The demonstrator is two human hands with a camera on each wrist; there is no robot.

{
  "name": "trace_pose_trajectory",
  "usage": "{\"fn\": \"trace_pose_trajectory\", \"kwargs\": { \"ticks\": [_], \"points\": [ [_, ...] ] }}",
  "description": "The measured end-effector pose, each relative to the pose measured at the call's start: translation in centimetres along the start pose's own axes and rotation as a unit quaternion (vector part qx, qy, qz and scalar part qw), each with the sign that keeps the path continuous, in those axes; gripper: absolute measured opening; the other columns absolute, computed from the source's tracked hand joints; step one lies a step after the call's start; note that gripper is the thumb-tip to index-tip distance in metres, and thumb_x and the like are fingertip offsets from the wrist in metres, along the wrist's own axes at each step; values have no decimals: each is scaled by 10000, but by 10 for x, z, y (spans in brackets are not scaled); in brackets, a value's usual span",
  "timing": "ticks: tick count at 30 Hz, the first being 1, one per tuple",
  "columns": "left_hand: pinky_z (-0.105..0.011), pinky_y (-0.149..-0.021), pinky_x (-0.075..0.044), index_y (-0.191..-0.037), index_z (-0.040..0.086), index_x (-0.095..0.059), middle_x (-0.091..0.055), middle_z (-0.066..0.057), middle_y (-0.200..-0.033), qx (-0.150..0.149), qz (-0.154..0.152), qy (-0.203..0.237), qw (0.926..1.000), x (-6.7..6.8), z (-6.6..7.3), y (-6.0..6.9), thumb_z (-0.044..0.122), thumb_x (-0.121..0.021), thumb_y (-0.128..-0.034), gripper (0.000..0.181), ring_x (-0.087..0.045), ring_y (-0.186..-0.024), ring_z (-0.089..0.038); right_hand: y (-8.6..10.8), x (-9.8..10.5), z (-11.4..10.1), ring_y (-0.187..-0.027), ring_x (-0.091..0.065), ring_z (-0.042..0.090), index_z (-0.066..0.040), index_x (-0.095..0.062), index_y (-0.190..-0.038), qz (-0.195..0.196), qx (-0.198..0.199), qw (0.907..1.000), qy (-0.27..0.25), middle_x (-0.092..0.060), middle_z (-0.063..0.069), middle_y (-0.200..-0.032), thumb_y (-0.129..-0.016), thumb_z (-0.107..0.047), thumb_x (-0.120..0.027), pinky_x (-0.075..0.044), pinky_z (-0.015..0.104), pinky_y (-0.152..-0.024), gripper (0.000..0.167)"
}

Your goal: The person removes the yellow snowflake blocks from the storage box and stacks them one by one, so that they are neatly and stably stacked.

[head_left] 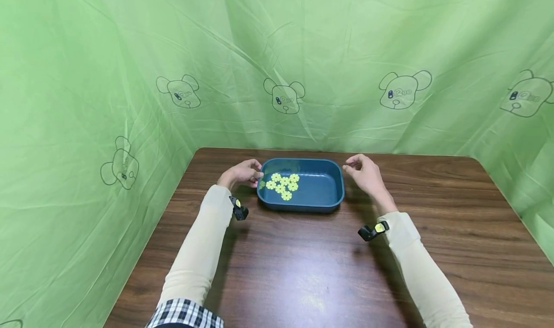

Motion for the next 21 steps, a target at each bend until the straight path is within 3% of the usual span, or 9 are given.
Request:
{"fn": "trace_pose_trajectory", "kwargs": {
  "ticks": [13,21],
  "points": [
    [-360,-796,-553,-1223,37,-409,-516,-141,-951,-22,13,-24,10000,0,0,-1,84,-538,-972,285,-544,-746,-164,3,-31,-34,-956,-587,312,-31,-608,-1059,9,740,9972,-141,-592,166,-1056,-870,-161,-700,-480,432,-865,247],
    [-477,-950,-492,-1251,21,-397,-506,-170,-995,9,-5,102,9999,-1,-1,2,77,-529,-975,310,-536,-764,-181,7,-51,-49,-979,-591,304,-39,-615,-1049,-193,1120,9930,-320,-603,146,-1063,-858,-159,-718,-479,462,-899,248]
  ]
}}
Point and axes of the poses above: each hand's wrist, its own y-axis away from the middle knuckle, its own x-axis out of the back of the hand, z = x × y, the point moved 6 cm from there along -y, towards the middle knuckle
